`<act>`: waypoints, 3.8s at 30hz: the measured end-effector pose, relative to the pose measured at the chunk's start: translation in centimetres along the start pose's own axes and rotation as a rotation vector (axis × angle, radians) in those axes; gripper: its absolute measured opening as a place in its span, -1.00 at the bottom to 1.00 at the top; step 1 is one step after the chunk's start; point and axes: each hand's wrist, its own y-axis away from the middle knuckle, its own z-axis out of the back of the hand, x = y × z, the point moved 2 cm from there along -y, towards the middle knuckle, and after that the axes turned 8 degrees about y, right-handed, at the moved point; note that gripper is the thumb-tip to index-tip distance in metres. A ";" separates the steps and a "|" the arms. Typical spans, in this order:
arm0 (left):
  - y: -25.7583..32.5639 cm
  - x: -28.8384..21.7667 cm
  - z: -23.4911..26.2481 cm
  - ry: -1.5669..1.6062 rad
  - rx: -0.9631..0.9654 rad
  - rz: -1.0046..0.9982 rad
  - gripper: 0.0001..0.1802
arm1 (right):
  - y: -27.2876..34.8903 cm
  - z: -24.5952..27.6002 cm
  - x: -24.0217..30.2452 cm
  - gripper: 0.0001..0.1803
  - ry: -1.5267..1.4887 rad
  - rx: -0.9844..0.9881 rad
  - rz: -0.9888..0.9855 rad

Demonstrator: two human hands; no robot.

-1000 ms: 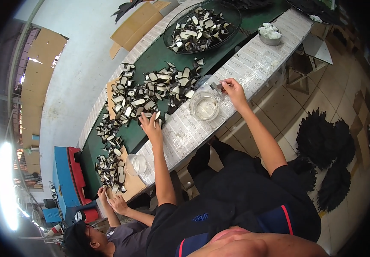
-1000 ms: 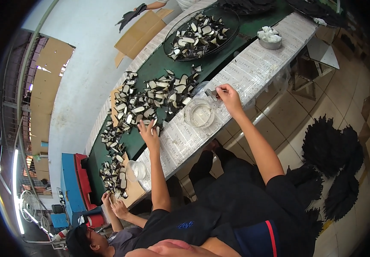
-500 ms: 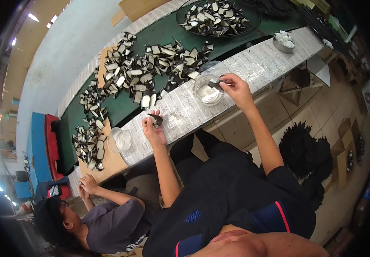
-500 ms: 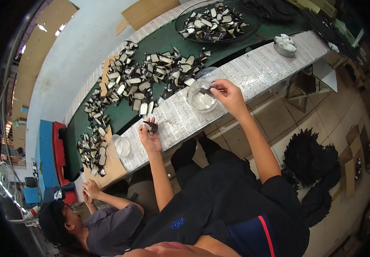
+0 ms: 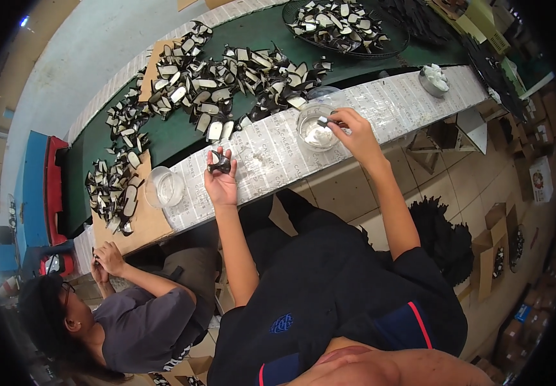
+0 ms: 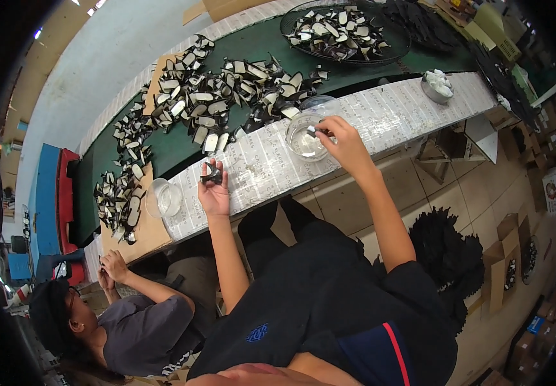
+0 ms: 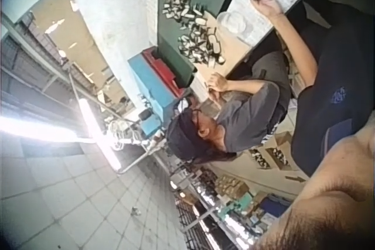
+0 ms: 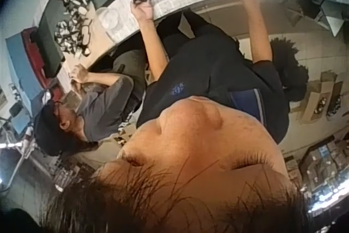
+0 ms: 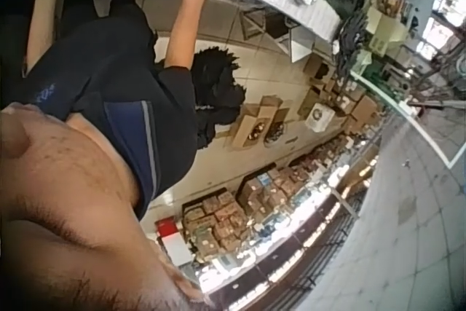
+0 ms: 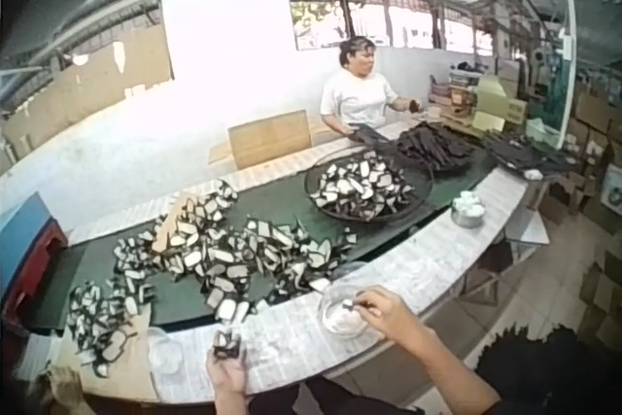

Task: Apply adhesive to small shoe components and join them together at a manufacturing workbench.

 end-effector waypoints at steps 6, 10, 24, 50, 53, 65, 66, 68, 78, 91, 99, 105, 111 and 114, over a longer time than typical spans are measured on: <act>0.0 0.0 0.0 -0.071 -0.041 -0.037 -0.53 | -0.3 -0.2 -0.3 -0.84 -0.031 0.044 -0.018; 0.0 0.0 -0.1 -0.072 -0.030 -0.048 -0.53 | -0.4 -0.8 -0.6 -0.82 0.073 0.184 0.039; 0.1 0.1 -0.2 -0.065 -0.022 -0.043 -0.53 | 0.9 2.1 -3.2 -0.81 -0.279 -0.086 -0.302; 0.3 0.2 -0.4 -0.077 -0.017 -0.045 -0.53 | 3.6 1.8 -6.6 -0.81 -0.515 -0.152 -0.438; 0.3 0.2 -0.4 -0.080 -0.030 -0.049 -0.53 | 3.9 2.0 -7.0 -0.81 -0.360 -0.227 -0.447; 0.4 0.2 -0.4 -0.097 -0.045 -0.057 -0.53 | 4.7 3.2 -3.5 -0.83 0.008 -0.203 -0.086; 0.3 0.2 -0.4 -0.092 -0.036 -0.056 -0.53 | 4.8 3.4 -3.6 -0.83 0.005 -0.201 -0.085; 0.3 0.3 -0.5 -0.089 -0.029 -0.050 -0.54 | 5.1 3.8 -3.5 -0.83 0.089 -0.165 -0.101; 0.6 0.3 -0.9 -0.060 -0.041 -0.050 -0.52 | 4.6 3.5 -2.2 -0.82 0.007 -0.221 -0.069; 0.7 0.8 -2.4 -0.174 0.043 -0.057 -0.52 | 5.3 3.1 -0.6 -0.83 0.055 -0.290 -0.044; 0.3 0.7 -1.8 -0.228 0.016 -0.089 -0.49 | 8.1 2.8 -2.0 -0.82 0.147 -0.237 -0.127; 0.4 0.7 -1.3 -0.269 -0.001 -0.110 -0.44 | 8.3 4.4 -1.0 -0.81 0.137 -0.314 -0.168; 0.3 0.8 -0.7 -0.307 0.001 -0.120 -0.50 | 6.5 3.7 0.6 -0.80 -0.022 -0.388 -0.189; 0.8 0.4 -0.1 -0.362 -0.029 -0.138 -0.57 | 6.3 2.8 1.5 -0.79 0.011 -0.282 -0.210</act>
